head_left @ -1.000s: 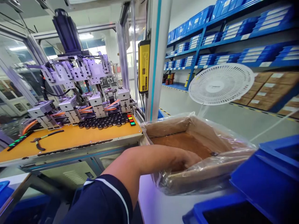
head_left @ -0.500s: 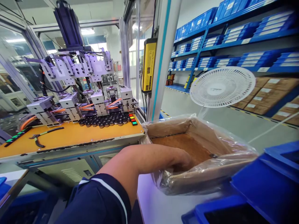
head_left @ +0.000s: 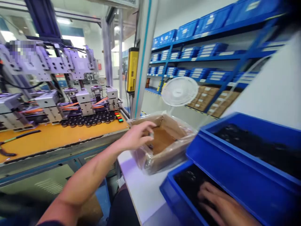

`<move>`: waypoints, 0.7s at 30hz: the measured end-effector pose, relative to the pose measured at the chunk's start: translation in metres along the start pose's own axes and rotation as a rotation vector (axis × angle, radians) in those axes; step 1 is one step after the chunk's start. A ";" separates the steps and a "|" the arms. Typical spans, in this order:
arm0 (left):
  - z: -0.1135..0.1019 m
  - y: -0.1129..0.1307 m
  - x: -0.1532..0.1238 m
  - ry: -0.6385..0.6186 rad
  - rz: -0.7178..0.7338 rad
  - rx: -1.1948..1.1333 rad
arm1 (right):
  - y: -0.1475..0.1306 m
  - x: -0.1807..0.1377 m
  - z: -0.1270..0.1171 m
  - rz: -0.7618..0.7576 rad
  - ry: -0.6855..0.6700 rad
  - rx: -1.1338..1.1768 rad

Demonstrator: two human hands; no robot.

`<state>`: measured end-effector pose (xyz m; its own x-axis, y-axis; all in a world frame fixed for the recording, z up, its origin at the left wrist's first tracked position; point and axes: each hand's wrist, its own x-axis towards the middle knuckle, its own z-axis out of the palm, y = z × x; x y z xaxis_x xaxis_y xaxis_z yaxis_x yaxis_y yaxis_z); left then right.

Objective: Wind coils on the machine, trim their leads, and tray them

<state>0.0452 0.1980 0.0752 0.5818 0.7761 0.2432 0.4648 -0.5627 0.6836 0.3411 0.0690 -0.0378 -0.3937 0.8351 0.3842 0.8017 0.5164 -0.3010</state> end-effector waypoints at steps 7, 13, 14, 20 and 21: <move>0.021 -0.003 -0.130 0.276 -0.142 -0.775 | -0.016 0.012 -0.014 0.118 0.084 -0.032; 0.029 0.017 -0.173 0.343 -0.096 -0.819 | -0.089 0.036 -0.041 -0.019 0.334 -0.047; 0.030 0.020 -0.177 0.338 -0.088 -0.822 | -0.108 0.039 -0.042 -0.096 0.355 -0.013; 0.045 0.030 -0.190 0.340 -0.023 -0.874 | -0.182 0.036 -0.014 -0.297 0.328 0.247; 0.049 0.031 -0.192 0.326 -0.029 -0.900 | -0.184 0.032 -0.009 -0.325 0.338 0.235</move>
<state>-0.0189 0.0178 0.0161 0.3003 0.9040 0.3044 -0.2901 -0.2175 0.9319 0.1851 -0.0014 0.0381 -0.4075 0.5367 0.7388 0.5244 0.7999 -0.2918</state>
